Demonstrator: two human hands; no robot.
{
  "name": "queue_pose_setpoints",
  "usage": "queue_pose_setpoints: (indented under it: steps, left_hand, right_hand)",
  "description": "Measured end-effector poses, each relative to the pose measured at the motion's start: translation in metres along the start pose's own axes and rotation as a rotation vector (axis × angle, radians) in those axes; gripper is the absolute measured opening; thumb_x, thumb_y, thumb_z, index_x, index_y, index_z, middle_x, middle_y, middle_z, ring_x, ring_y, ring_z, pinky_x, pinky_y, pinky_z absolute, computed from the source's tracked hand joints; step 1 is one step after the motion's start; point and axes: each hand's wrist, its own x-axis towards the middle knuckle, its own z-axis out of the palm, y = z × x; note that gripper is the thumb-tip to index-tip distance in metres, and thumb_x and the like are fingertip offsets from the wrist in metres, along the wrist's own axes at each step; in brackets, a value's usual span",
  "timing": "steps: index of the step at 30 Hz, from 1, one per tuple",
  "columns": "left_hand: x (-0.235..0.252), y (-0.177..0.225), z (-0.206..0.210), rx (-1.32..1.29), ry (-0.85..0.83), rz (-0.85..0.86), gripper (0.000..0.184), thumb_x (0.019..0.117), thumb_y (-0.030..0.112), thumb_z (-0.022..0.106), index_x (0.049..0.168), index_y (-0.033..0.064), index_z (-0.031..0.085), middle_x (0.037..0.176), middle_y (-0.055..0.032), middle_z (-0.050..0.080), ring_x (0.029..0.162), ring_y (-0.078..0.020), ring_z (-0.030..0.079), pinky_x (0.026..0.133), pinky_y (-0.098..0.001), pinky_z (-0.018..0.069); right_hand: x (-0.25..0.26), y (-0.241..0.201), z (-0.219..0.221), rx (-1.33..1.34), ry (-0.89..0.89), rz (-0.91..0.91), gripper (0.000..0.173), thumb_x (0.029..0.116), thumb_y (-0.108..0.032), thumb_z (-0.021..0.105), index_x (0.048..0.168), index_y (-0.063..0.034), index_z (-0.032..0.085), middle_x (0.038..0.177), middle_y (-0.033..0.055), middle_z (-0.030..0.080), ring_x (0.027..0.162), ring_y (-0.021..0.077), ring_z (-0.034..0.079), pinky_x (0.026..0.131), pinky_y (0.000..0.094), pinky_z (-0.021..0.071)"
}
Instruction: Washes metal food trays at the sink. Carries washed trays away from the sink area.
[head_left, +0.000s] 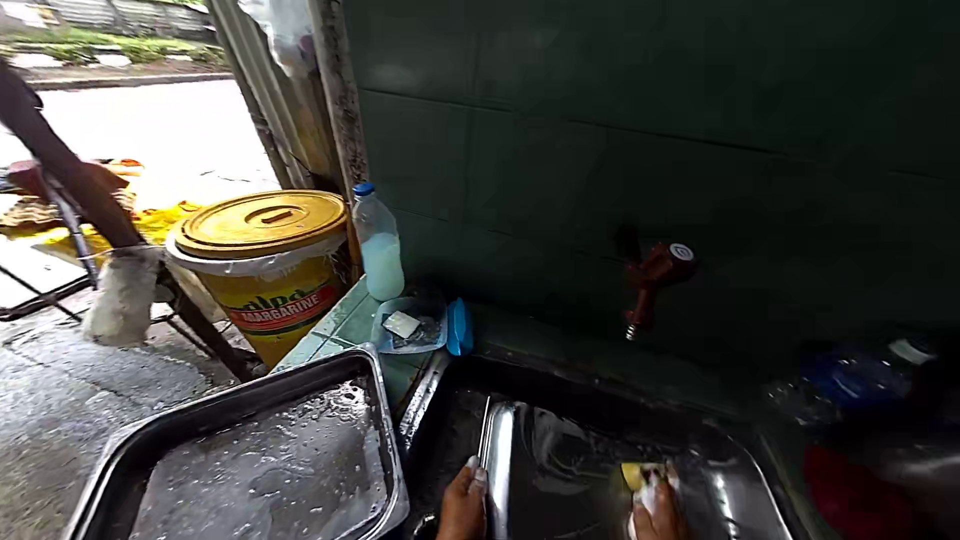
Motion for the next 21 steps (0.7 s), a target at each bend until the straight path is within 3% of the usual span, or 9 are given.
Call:
queue_pose_setpoints:
  steps: [2,5,8,11,13,15,18,21]
  left_hand:
    - [0.000,0.000,0.008,0.047,-0.002,0.019,0.041,0.1077,0.012,0.046,0.140,-0.0122,0.052,0.128,-0.0301,0.063,0.117,-0.0318,0.063,0.105,-0.0460,0.0470]
    - [0.004,0.001,0.014,0.099,0.015,0.054,0.035,0.1072,0.011,0.046,0.130,-0.0127,0.058,0.110,-0.0253,0.067,0.099,-0.0248,0.065,0.093,-0.0427,0.0512]
    - [0.005,-0.004,0.012,0.107,0.034,0.048,0.036,0.1068,0.011,0.045,0.130,-0.0127,0.058,0.111,-0.0246,0.067,0.099,-0.0222,0.065,0.093,-0.0409,0.0515]
    - [0.011,-0.010,0.001,0.102,0.074,0.021,0.035,0.1074,0.013,0.044,0.128,-0.0116,0.058,0.111,-0.0237,0.065,0.099,-0.0222,0.063,0.092,-0.0419,0.0507]
    - [0.017,-0.012,-0.011,0.086,0.082,0.017,0.035,0.1076,0.014,0.044,0.129,-0.0102,0.058,0.109,-0.0224,0.066,0.097,-0.0217,0.064,0.090,-0.0422,0.0522]
    - [0.020,-0.010,-0.020,0.091,0.079,-0.012,0.037,0.1085,0.015,0.044,0.133,-0.0095,0.057,0.115,-0.0251,0.066,0.102,-0.0256,0.065,0.094,-0.0451,0.0518]
    - [0.019,-0.007,-0.024,0.115,0.072,-0.072,0.037,0.1105,0.018,0.042,0.134,-0.0070,0.057,0.118,-0.0238,0.066,0.105,-0.0252,0.064,0.095,-0.0445,0.0510]
    - [0.021,-0.005,-0.021,0.121,0.062,-0.074,0.037,0.1109,0.019,0.043,0.134,-0.0051,0.058,0.117,-0.0223,0.066,0.104,-0.0244,0.065,0.094,-0.0440,0.0516]
  right_hand:
    - [0.034,0.006,-0.002,-0.037,-0.001,0.166,0.056,0.0990,-0.013,0.054,0.149,0.0105,0.042,0.155,0.0350,0.038,0.140,0.0497,0.045,0.116,0.0608,0.0374]
    - [0.066,-0.046,0.008,-0.053,-0.088,0.215,0.055,0.0981,-0.017,0.060,0.149,0.0018,0.049,0.147,0.0305,0.051,0.135,0.0467,0.051,0.113,0.0606,0.0404]
    - [0.046,-0.114,0.045,0.074,0.002,-0.128,0.042,0.0922,-0.013,0.066,0.130,0.0062,0.066,0.137,0.0271,0.061,0.133,0.0404,0.056,0.114,0.0514,0.0441]
    - [-0.004,-0.140,0.074,0.276,0.018,-0.385,0.037,0.0882,-0.006,0.066,0.122,0.0091,0.070,0.138,0.0273,0.061,0.135,0.0408,0.055,0.115,0.0508,0.0440]
    - [-0.042,-0.128,0.068,0.334,-0.090,-0.506,0.033,0.0957,-0.010,0.061,0.123,0.0065,0.070,0.137,0.0254,0.062,0.135,0.0395,0.056,0.116,0.0528,0.0433]
    - [-0.073,-0.092,0.049,0.280,-0.250,-0.642,0.039,0.1004,-0.019,0.055,0.131,0.0011,0.067,0.144,0.0231,0.059,0.141,0.0386,0.049,0.121,0.0565,0.0347]
    - [-0.088,-0.018,0.005,0.125,-0.388,-0.686,0.049,0.0941,-0.026,0.064,0.137,-0.0029,0.064,0.150,0.0232,0.053,0.146,0.0437,0.041,0.122,0.0662,0.0254]
    - [-0.076,0.034,-0.032,0.002,-0.377,-0.499,0.059,0.0871,-0.019,0.073,0.139,0.0046,0.059,0.151,0.0286,0.049,0.145,0.0474,0.041,0.120,0.0644,0.0306]
